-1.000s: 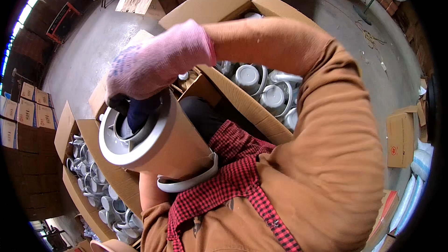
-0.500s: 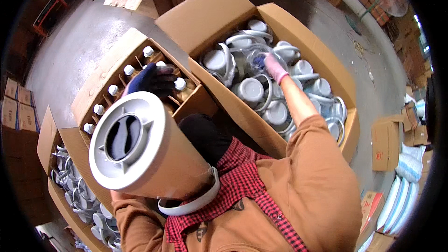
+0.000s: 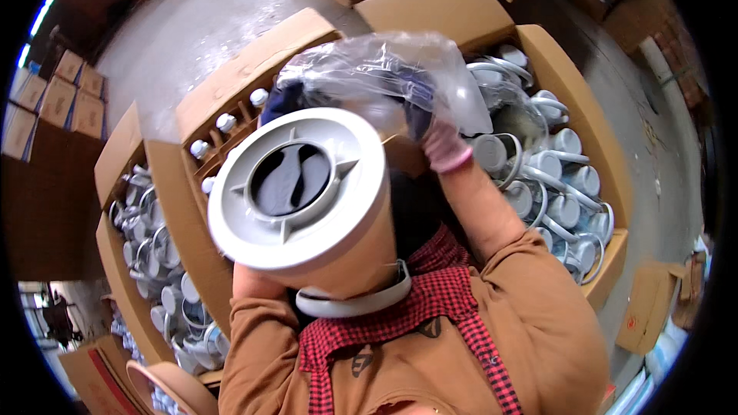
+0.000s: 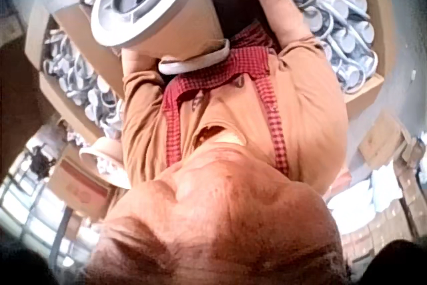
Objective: The person assembles several flasks by inserting metal liners into plastic outer casings, placing a cap on each liner, and then screwing on a large plastic lid.
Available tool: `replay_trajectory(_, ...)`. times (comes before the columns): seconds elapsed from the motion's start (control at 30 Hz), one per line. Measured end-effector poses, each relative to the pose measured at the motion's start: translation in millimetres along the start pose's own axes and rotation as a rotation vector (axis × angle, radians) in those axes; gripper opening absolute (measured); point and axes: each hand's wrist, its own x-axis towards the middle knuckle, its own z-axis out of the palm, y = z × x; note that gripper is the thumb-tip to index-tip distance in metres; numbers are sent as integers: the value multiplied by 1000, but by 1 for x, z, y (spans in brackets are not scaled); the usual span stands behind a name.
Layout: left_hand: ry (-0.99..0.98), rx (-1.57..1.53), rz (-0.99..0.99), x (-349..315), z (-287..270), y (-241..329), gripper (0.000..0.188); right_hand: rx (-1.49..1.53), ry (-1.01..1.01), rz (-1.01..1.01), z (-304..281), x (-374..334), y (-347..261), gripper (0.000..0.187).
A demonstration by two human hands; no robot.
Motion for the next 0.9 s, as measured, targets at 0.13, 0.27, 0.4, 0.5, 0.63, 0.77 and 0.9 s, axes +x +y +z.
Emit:
replay_trajectory(0.13, 200, 151, 177, -2, -38, 27, 28, 13, 157, -229, 3, 31, 2, 46)
replay_trajectory(0.27, 390, 635, 450, -30, -83, 56, 27, 560, -58, -67, 19, 46, -58, 57)
replay_trajectory(0.4, 445, 22, 305, -105, -78, 60, 23, 1358, -60, 508, 49, -13, -97, 63)
replay_trajectory(0.5, 153, -61, -46, -153, -59, 76, 16, 538, -136, -12, 43, -86, -107, 59)
replay_trajectory(0.63, 225, -575, -402, -174, -42, 79, 20, 474, -344, 256, 5, -146, -129, 60)
replay_trajectory(0.77, 247, -146, -251, -156, -22, 105, 22, 298, -744, -265, -26, -137, -173, 33)
replay_trajectory(0.9, -1009, 707, 65, -162, 28, 118, 21, 380, -1539, -46, -21, -102, -217, 53)
